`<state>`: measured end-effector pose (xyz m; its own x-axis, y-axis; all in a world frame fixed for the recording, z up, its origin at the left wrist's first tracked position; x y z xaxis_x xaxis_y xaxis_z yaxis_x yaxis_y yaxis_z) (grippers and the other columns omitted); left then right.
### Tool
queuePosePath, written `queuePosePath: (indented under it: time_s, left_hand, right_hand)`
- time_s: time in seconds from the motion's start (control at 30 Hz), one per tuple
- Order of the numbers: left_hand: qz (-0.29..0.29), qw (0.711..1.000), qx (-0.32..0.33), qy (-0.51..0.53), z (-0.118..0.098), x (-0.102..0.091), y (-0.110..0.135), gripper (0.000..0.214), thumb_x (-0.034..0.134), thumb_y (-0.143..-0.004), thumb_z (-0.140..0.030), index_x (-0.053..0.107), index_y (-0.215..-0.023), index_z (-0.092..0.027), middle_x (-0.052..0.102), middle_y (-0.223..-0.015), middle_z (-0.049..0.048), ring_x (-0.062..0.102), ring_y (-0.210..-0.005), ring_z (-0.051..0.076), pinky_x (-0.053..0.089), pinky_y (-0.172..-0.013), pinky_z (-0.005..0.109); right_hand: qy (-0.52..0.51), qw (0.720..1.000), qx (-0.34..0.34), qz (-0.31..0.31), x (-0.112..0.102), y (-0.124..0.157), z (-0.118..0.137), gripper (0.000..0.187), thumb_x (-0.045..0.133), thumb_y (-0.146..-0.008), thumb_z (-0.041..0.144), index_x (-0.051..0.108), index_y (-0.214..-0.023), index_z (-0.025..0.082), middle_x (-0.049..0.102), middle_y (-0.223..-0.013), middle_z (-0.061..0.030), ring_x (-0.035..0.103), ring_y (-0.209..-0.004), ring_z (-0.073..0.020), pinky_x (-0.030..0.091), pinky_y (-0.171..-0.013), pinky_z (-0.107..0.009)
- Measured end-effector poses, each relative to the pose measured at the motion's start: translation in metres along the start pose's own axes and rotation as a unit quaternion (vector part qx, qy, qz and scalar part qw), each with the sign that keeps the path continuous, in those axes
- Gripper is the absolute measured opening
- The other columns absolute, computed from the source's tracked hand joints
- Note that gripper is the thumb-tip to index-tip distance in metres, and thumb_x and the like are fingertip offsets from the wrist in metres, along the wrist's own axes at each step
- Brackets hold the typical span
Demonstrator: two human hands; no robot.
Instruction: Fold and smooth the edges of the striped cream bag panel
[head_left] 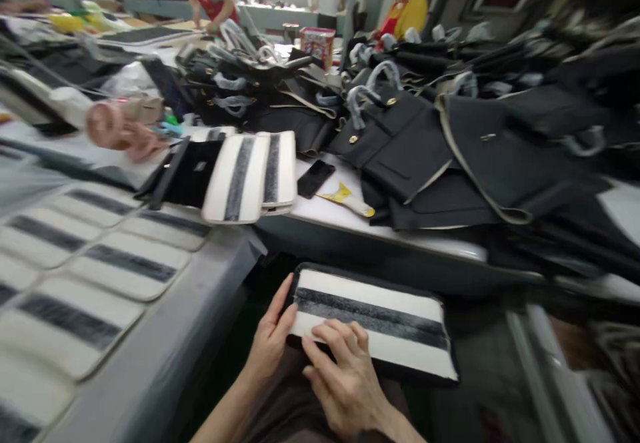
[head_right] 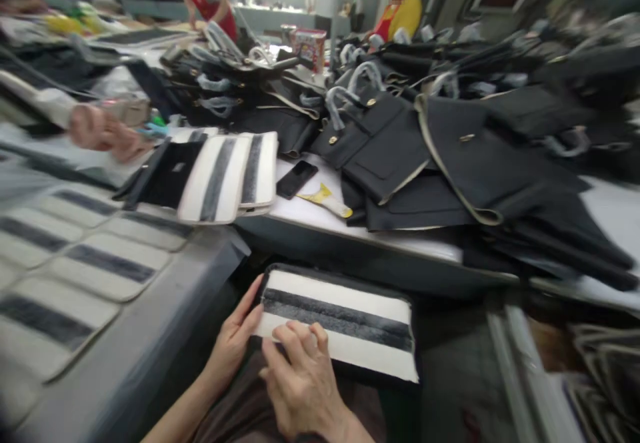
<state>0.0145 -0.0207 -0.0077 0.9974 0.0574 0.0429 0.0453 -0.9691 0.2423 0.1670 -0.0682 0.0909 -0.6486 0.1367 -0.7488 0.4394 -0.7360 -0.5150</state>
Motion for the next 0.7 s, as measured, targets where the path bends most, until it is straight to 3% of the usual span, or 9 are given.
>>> queuePosePath:
  time_s: [0.07,0.13,0.23,0.3,0.4,0.53,0.7]
  left_hand:
    - [-0.001,0.999,-0.030,-0.037,-0.001,0.004,-0.007,0.060,0.057,-0.091,-0.050,0.040,-0.146,-0.036,0.040,-0.154,-0.0043,0.034,-0.143,0.023,0.021,-0.121,0.038]
    - [-0.004,0.997,-0.059,-0.045,-0.002,0.010,-0.016,0.061,0.058,-0.089,-0.055,0.041,-0.145,-0.038,0.040,-0.153,-0.0062,0.032,-0.143,0.022,0.018,-0.122,0.038]
    - [-0.006,0.994,-0.106,-0.016,-0.002,0.020,-0.021,0.063,0.059,-0.086,-0.059,0.042,-0.144,-0.040,0.044,-0.150,-0.0070,0.036,-0.142,0.023,0.022,-0.120,0.039]
    - [-0.013,0.992,-0.124,-0.001,-0.002,0.024,-0.021,0.064,0.061,-0.084,-0.060,0.043,-0.143,-0.042,0.046,-0.149,-0.0075,0.039,-0.140,0.024,0.024,-0.119,0.041]
    - [-0.030,0.991,-0.129,-0.003,-0.001,0.023,-0.021,0.066,0.065,-0.081,-0.061,0.045,-0.141,-0.042,0.048,-0.148,-0.0079,0.038,-0.140,0.024,0.022,-0.120,0.041]
    - [-0.026,0.988,-0.152,0.005,0.003,0.020,-0.028,0.068,0.069,-0.077,-0.060,0.049,-0.139,-0.041,0.051,-0.145,-0.0069,0.040,-0.139,0.026,0.027,-0.118,0.041]
    - [-0.006,0.986,-0.164,-0.039,0.000,0.019,-0.056,0.062,0.065,-0.078,-0.065,0.060,-0.131,-0.033,0.057,-0.140,-0.0020,0.044,-0.136,0.027,0.025,-0.119,0.041]
  right_hand:
    - [0.013,0.997,0.046,-0.052,-0.038,0.014,-0.023,0.031,0.051,-0.093,0.017,0.062,-0.122,0.017,0.064,-0.114,-0.0087,0.053,-0.114,-0.0236,0.033,-0.101,-0.042]
    - [0.050,0.979,0.154,-0.127,-0.079,0.041,-0.060,0.034,0.052,-0.092,0.015,0.060,-0.125,0.019,0.063,-0.117,-0.0092,0.054,-0.115,-0.0238,0.036,-0.100,-0.043]
    - [0.013,0.890,0.390,-0.236,-0.123,0.103,-0.130,0.032,0.056,-0.093,0.032,0.063,-0.122,0.023,0.062,-0.123,-0.0087,0.055,-0.117,-0.0253,0.040,-0.102,-0.045]
    - [-0.105,0.805,0.525,-0.254,-0.121,0.139,-0.169,0.041,0.058,-0.090,0.048,0.064,-0.122,0.023,0.063,-0.127,-0.0087,0.055,-0.120,-0.0275,0.039,-0.106,-0.047]
    - [-0.276,0.715,0.598,-0.235,-0.095,0.158,-0.195,0.059,0.063,-0.082,0.059,0.061,-0.129,0.024,0.061,-0.133,-0.0080,0.053,-0.125,-0.0295,0.039,-0.108,-0.046]
    - [-0.336,0.683,0.606,-0.230,-0.083,0.149,-0.204,0.061,0.069,-0.077,0.061,0.065,-0.126,0.025,0.062,-0.133,-0.0059,0.052,-0.127,-0.0280,0.037,-0.111,-0.041]
    - [-0.409,0.687,0.578,-0.164,-0.090,0.113,-0.227,0.052,0.066,-0.080,0.061,0.071,-0.116,0.023,0.068,-0.121,-0.0078,0.056,-0.121,-0.0291,0.039,-0.107,-0.041]
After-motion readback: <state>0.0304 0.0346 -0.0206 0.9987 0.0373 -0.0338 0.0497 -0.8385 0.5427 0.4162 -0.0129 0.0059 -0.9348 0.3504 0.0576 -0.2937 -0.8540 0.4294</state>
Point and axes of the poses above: each hand's wrist, its own y-axis away from the middle knuckle, its own x-axis out of the palm, z = x × y, the point moved 7 cm from there along -y, towards the middle knuckle
